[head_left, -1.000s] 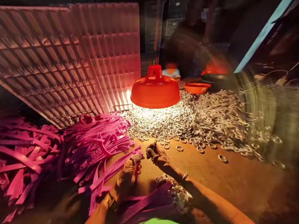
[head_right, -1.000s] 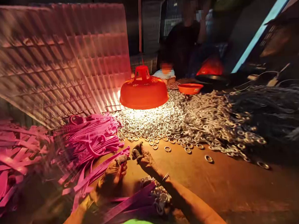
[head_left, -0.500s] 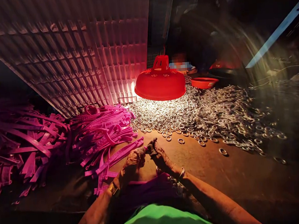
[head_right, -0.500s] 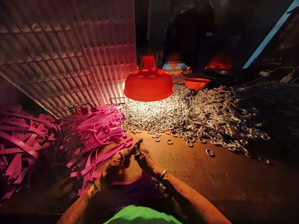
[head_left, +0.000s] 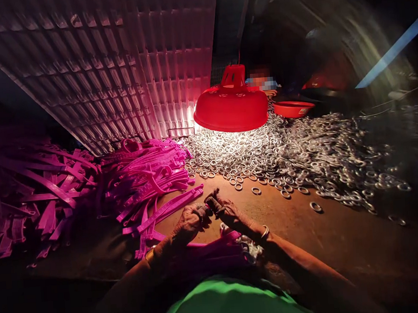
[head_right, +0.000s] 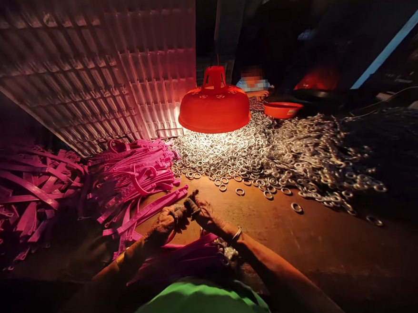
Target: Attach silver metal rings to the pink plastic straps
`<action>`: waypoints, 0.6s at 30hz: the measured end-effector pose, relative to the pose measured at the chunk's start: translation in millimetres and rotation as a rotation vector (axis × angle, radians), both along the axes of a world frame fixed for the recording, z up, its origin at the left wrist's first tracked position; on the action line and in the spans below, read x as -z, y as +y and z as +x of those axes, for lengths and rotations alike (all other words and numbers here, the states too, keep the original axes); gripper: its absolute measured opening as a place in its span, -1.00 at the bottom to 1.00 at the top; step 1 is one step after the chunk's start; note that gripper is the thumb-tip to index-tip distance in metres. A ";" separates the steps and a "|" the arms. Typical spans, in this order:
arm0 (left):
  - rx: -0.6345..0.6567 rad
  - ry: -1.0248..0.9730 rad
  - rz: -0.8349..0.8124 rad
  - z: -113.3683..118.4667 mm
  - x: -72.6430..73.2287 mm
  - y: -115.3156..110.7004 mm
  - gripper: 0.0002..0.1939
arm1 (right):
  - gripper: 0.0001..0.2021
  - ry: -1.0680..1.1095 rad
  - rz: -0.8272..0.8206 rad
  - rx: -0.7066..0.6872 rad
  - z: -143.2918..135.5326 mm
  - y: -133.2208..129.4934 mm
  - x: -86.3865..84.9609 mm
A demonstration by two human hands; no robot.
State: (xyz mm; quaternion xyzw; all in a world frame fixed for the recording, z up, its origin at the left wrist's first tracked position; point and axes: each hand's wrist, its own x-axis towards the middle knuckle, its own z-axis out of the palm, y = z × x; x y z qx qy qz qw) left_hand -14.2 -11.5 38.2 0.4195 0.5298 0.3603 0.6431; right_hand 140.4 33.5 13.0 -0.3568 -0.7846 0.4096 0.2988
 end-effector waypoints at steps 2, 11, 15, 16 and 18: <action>0.017 -0.035 -0.033 -6.8 -8.8 0.4 -0.67 | -0.83 -0.018 -0.010 -0.094 4.2 -10.9 -12.1; 0.407 -0.013 -0.135 -17.1 -21.1 -26.3 -0.50 | -0.87 -0.167 -0.152 -0.071 30.0 -94.6 -23.9; 0.458 -0.129 -0.197 -12.7 -16.5 -48.1 -0.49 | -0.67 -0.073 -0.646 0.078 25.4 -106.2 -14.2; 0.439 -0.148 -0.221 -11.4 -17.6 -52.6 -0.50 | -0.61 -0.053 -0.712 0.107 23.8 -108.1 -10.9; 0.393 -0.164 -0.234 -8.8 -20.2 -59.5 -0.50 | -0.58 0.010 -0.772 0.142 21.2 -111.5 -6.6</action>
